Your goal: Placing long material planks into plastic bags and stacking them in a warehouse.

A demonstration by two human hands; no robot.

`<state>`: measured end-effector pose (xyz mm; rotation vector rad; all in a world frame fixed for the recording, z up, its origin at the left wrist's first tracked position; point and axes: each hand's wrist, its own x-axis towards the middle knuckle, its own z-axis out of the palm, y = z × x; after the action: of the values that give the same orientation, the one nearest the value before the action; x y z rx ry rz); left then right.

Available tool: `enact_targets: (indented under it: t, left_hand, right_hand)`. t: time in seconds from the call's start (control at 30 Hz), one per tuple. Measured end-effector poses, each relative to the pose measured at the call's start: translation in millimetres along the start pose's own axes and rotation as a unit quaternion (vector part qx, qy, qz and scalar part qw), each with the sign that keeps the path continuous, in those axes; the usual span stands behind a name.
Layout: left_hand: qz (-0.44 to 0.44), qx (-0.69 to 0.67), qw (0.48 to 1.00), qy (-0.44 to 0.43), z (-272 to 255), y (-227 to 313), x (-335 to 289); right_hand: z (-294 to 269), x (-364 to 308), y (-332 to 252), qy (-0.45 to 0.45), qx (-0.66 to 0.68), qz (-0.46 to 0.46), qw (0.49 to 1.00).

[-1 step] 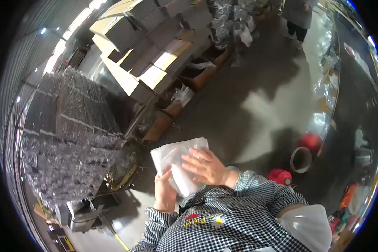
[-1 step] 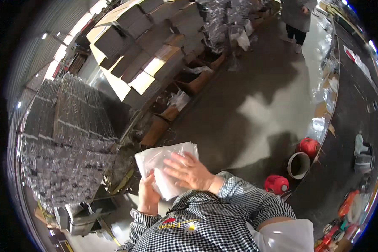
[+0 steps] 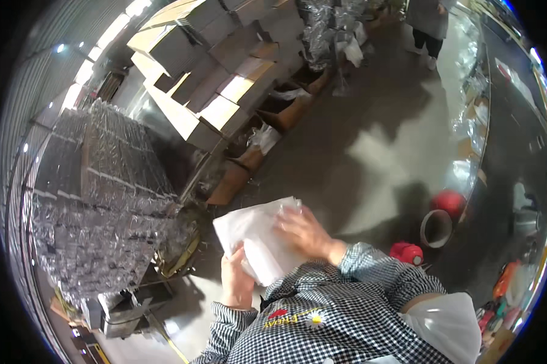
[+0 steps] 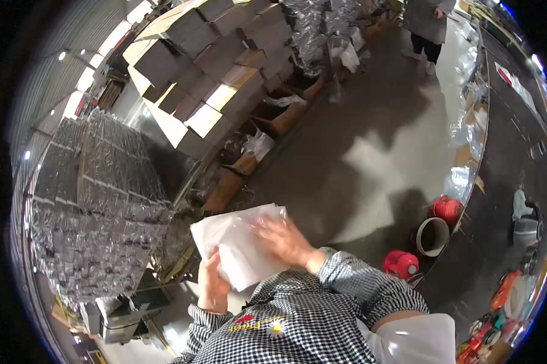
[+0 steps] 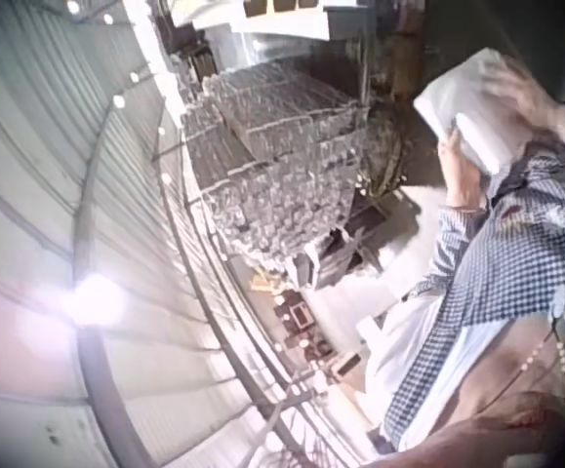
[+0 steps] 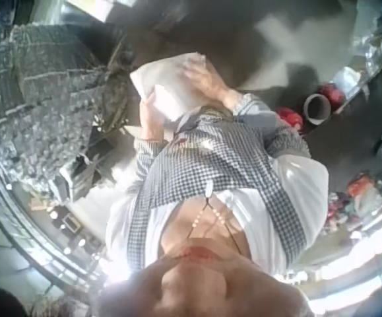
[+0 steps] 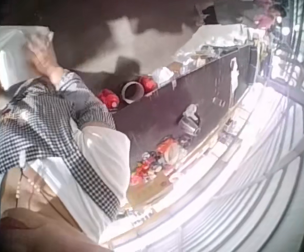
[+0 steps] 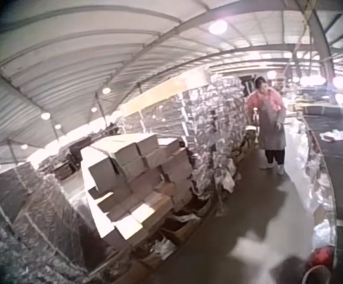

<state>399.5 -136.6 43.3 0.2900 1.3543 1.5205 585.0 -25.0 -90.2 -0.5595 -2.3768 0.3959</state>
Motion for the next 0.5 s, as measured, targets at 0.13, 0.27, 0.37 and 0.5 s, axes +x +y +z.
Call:
enact_targets:
  t: [0.13,0.27,0.37,0.5]
  left_hand:
    - [-0.014,-0.032,0.999,-0.034,-15.8,17.8,-10.9]
    - [0.015,-0.056,0.998,0.034,-26.6,18.4,-25.0]
    - [0.02,-0.054,0.997,0.043,-29.7,13.9,-26.4]
    - [0.015,-0.037,0.996,0.079,-18.6,10.5,-35.4]
  right_hand:
    - [54.0,-93.5,73.6,-0.121,-0.13,0.385,0.906]
    - [-1.8,-46.7,39.3,0.105,0.111,0.362,0.919]
    - [-5.6,-13.5,9.2,0.12,0.349,0.439,0.819]
    - [14.1,4.4,-18.4,0.027,0.398,0.425,0.812]
